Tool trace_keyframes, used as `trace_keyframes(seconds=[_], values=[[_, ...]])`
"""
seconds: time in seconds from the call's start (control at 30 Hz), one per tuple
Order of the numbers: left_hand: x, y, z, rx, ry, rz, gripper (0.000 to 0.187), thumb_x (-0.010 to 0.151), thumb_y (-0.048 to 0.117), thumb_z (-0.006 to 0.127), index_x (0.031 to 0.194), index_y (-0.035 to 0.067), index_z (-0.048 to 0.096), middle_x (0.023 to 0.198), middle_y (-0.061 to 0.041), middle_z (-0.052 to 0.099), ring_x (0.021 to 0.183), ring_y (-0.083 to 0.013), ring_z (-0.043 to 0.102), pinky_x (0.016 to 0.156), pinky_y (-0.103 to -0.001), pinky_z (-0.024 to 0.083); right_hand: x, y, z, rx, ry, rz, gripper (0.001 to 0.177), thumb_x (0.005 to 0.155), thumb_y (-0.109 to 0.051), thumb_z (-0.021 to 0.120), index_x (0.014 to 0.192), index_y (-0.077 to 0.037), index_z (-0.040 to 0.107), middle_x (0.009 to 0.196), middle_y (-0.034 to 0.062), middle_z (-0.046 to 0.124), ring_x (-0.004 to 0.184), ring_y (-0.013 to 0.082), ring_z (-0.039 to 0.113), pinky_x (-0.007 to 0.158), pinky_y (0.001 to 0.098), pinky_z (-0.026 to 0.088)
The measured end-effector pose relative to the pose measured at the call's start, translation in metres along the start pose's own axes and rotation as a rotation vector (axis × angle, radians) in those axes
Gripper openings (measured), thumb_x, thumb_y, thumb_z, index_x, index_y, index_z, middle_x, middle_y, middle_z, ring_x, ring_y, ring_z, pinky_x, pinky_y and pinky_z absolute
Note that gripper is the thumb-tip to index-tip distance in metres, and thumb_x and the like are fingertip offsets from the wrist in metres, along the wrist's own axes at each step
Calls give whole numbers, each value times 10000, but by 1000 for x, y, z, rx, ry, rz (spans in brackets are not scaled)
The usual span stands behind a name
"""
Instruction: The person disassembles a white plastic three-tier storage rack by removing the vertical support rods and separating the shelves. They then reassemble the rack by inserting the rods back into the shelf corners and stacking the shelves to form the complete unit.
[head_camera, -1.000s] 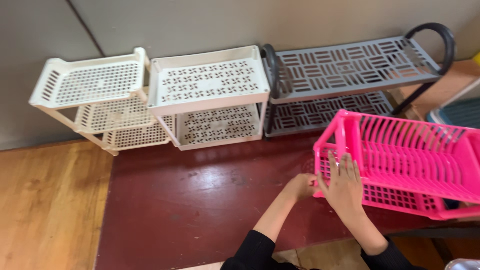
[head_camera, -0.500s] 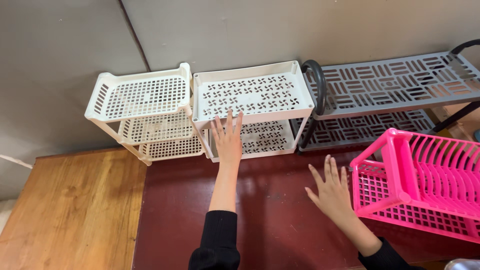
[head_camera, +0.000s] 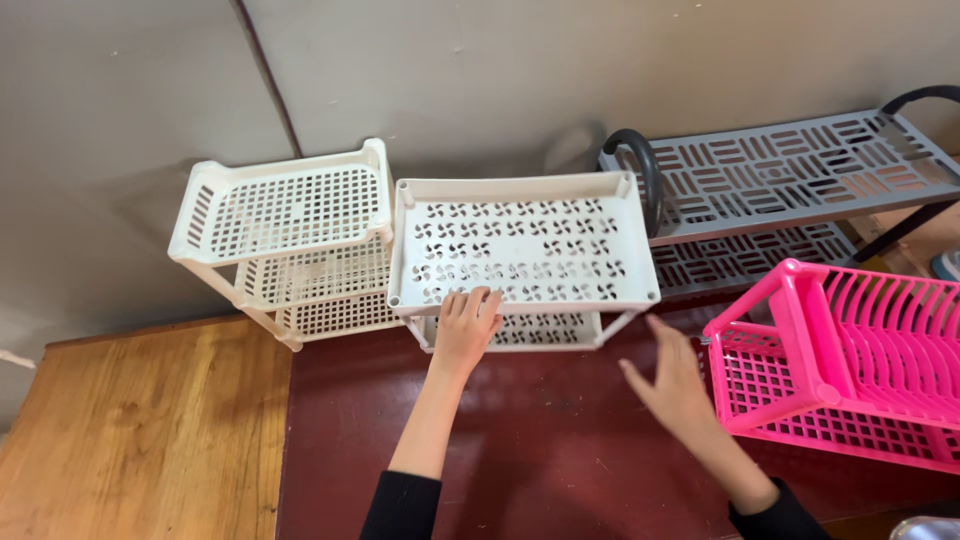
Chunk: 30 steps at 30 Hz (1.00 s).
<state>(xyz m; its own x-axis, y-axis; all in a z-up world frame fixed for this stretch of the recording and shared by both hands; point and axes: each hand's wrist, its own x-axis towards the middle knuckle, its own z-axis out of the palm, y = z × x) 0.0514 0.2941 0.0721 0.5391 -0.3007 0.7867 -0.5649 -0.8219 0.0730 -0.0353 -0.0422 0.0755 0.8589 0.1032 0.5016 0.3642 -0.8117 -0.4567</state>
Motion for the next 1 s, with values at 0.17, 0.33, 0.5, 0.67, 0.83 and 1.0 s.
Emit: trace_keyframes(seconds=[0.17,0.33,0.5,0.67,0.83,1.0], values=[[-16,9,-36,-71,-52,21,468,728,116,809,1161,111,632,1113,-59,606,943,-258,589,947,-415,464,10,26,-14,135,-347,428,656,808,-301,789,1357,-4,586,1148,150,711,965,319,665,851,423,537],[-39,29,-67,-106,-100,24,456,707,166,819,1106,75,617,1074,-82,611,910,-288,611,921,-448,478,-16,60,1,675,-553,496,420,822,-183,785,1190,2,705,1090,68,787,1002,152,733,888,326,571],[-37,73,-59,108,-101,205,334,840,119,736,1153,120,619,1199,-85,678,1055,-268,691,1008,-401,538,-51,91,30,868,-599,552,322,888,-82,773,1177,59,758,1044,152,778,904,240,664,787,401,536],[3,159,-15,-121,-92,360,369,916,149,661,1275,131,576,1263,-154,674,1101,-364,702,1049,-421,569,-71,97,64,861,-402,478,426,835,-36,754,1247,6,654,1133,83,740,1032,207,686,875,359,570],[32,207,6,87,-159,484,388,1053,268,603,1420,197,499,1289,-180,636,1000,-414,684,807,-421,584,-73,91,73,480,-36,124,621,774,-17,776,1336,66,524,1253,220,554,1063,234,636,924,371,504],[27,228,12,331,29,428,481,1011,259,594,1466,259,440,1464,-59,602,1055,-383,694,851,-453,616,-79,91,64,523,47,122,449,853,46,713,1285,42,594,1176,149,705,1063,189,681,921,347,526]])
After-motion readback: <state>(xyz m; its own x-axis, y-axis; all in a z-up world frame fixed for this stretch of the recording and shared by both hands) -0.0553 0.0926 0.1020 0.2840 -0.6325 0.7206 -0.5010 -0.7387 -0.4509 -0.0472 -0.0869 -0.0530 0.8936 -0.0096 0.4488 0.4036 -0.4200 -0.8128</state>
